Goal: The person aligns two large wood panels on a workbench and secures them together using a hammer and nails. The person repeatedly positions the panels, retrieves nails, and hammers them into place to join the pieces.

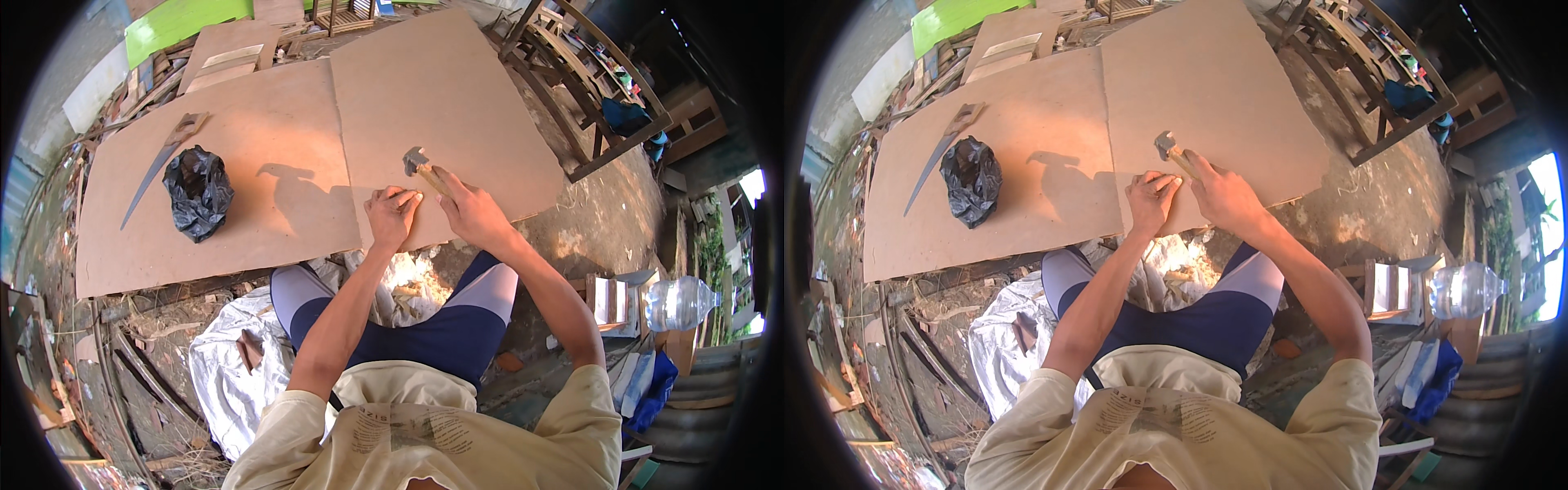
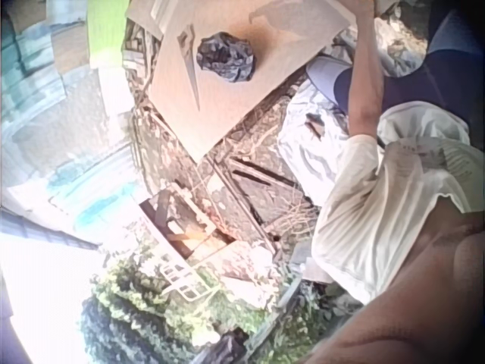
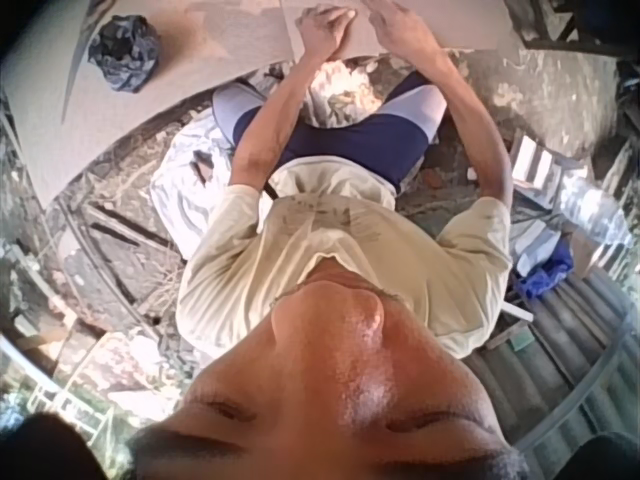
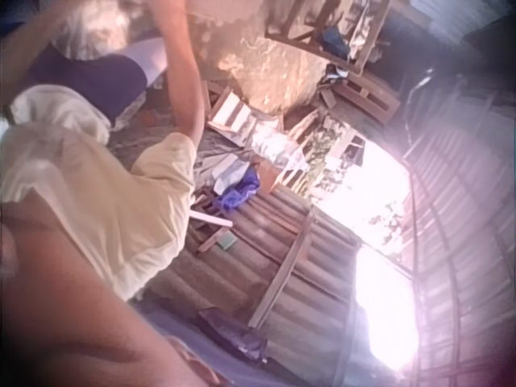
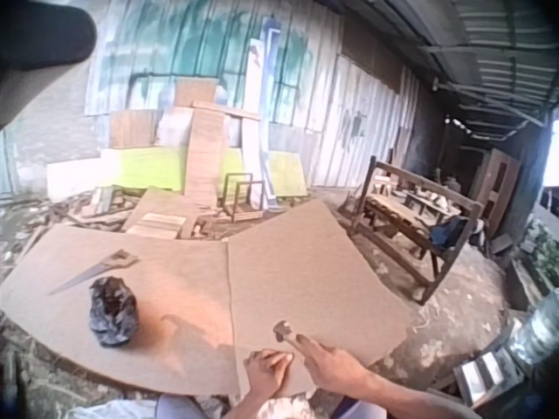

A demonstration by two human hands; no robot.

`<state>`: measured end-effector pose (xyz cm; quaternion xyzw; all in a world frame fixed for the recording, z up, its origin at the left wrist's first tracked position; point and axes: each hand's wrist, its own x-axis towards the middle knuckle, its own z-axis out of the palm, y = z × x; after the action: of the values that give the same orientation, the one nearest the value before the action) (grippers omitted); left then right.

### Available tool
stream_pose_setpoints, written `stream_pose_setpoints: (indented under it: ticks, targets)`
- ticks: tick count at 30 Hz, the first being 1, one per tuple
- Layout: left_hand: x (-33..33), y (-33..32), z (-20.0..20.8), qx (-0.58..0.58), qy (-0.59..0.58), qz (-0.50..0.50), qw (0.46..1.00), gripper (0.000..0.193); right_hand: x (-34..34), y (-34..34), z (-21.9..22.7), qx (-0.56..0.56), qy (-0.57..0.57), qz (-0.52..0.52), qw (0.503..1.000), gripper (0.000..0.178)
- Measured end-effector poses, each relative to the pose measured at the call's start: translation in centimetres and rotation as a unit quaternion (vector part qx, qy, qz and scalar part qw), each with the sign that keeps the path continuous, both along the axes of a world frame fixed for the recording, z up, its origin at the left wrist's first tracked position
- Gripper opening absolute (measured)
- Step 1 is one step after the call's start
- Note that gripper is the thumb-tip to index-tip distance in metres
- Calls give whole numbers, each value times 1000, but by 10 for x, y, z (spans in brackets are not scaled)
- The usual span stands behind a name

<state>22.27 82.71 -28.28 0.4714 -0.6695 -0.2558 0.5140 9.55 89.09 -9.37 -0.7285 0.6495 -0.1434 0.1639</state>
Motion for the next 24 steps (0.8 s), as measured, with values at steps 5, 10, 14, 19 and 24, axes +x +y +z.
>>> stream_pose_setpoints:
  ticks: [5, 10, 14, 19, 24]
  targets:
    - [-8, -1, 3, -7, 4, 2, 1000, 15, -16, 1, -18, -113, 52, 54, 991, 52]
    - [-2, 0, -1, -5, -7, 1, 1000, 15, 2, 5, 1, -5, 46, 16, 999, 51]
    - [-5, -2, 0, -1, -14, 6, 1000, 15, -3, 6, -16, -123, 24, 40, 991, 52]
    - [0, 0, -2, 9, -4, -3, 1000, 16, 6, 8, -3, -18, 46, 15, 999, 53]
    - [-2, 1, 3, 17, -6, -2, 1000, 16, 1, 10, -11, -60, 37, 18, 997, 53]
